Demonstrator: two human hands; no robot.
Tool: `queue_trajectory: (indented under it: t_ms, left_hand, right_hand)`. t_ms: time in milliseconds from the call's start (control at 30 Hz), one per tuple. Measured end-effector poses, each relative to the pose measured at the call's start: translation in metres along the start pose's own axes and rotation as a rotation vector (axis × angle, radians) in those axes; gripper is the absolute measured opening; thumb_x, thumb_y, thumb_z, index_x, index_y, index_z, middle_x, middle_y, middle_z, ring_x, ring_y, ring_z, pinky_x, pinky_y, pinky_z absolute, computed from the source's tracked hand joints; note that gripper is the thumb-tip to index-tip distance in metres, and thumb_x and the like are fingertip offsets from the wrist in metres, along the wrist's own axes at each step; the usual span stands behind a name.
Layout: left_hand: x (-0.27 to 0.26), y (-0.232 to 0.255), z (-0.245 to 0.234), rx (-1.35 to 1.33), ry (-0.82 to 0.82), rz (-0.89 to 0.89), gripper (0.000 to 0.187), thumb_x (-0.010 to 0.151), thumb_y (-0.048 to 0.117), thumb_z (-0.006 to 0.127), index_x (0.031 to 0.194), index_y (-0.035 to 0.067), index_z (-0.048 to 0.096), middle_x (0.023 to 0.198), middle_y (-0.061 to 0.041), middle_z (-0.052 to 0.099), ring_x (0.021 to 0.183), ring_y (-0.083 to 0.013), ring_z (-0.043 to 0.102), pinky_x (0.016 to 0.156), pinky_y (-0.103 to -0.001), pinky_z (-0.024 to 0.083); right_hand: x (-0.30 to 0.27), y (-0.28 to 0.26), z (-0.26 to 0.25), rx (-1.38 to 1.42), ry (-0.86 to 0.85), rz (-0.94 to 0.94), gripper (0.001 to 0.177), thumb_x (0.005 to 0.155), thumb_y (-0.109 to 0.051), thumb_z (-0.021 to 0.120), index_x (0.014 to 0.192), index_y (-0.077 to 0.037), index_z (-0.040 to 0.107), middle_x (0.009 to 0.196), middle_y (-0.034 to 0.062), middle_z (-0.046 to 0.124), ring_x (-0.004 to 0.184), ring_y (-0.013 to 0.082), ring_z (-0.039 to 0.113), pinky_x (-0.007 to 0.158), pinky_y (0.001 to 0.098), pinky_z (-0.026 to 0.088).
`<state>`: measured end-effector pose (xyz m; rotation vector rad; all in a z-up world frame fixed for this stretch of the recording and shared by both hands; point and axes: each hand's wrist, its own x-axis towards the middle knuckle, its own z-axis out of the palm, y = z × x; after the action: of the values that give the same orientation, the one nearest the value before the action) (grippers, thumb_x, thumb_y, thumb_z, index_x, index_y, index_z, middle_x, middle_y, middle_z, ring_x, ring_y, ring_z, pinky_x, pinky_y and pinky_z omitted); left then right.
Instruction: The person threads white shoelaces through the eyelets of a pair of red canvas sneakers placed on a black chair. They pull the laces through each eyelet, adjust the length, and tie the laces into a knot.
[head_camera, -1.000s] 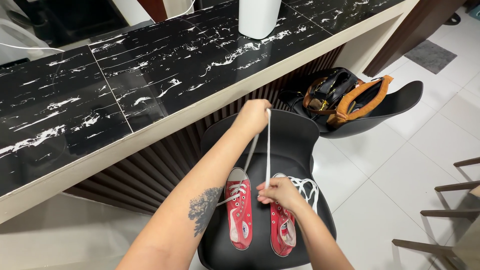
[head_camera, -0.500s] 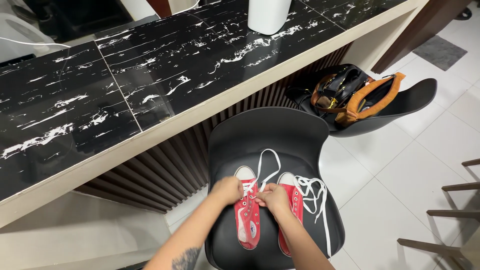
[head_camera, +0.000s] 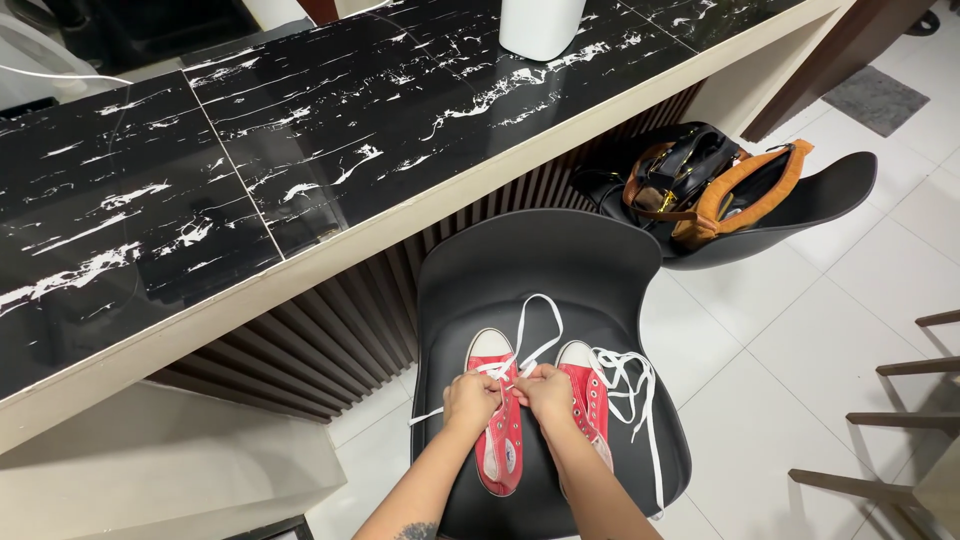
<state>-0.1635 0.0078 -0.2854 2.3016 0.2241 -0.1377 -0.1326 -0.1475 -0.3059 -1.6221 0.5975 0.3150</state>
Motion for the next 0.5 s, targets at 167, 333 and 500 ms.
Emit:
queue_trajectory:
  t_ms: [167, 333, 500]
  left_hand:
    - [-0.001, 0.007, 0.003, 0.052, 0.009, -0.003, 0.006, 0.076, 0.020, 0.078, 0.080, 0.018, 0.081, 0.093, -0.003, 0.072, 0.103, -0.0239, 0.065, 0.091, -0.041, 0.045]
    - [-0.005, 0.015, -0.013, 0.146, -0.046, 0.002, 0.006, 0.077, 0.017, 0.075, 0.079, 0.017, 0.081, 0.096, -0.003, 0.072, 0.105, -0.0245, 0.064, 0.093, -0.041, 0.043]
    - [-0.015, 0.012, -0.043, 0.161, -0.122, -0.088, 0.005, 0.080, 0.019, 0.075, 0.079, 0.017, 0.079, 0.100, -0.004, 0.071, 0.106, -0.0250, 0.063, 0.094, -0.043, 0.042]
  right_hand:
    - [0.003, 0.006, 0.000, -0.106, -0.028, -0.014, 0.011, 0.081, 0.002, 0.079, 0.084, 0.005, 0.069, 0.071, 0.0103, 0.074, 0.057, 0.0128, 0.066, 0.049, 0.0247, 0.052]
    - [0.017, 0.007, 0.001, -0.006, 0.105, -0.026, 0.009, 0.084, 0.002, 0.075, 0.090, 0.002, 0.069, 0.076, 0.0118, 0.071, 0.058, 0.0128, 0.065, 0.048, 0.0272, 0.053]
    - [0.039, -0.013, -0.026, 0.249, 0.175, -0.163, 0.006, 0.088, 0.006, 0.066, 0.095, 0.006, 0.065, 0.082, 0.0152, 0.073, 0.059, 0.0165, 0.068, 0.050, 0.0264, 0.055]
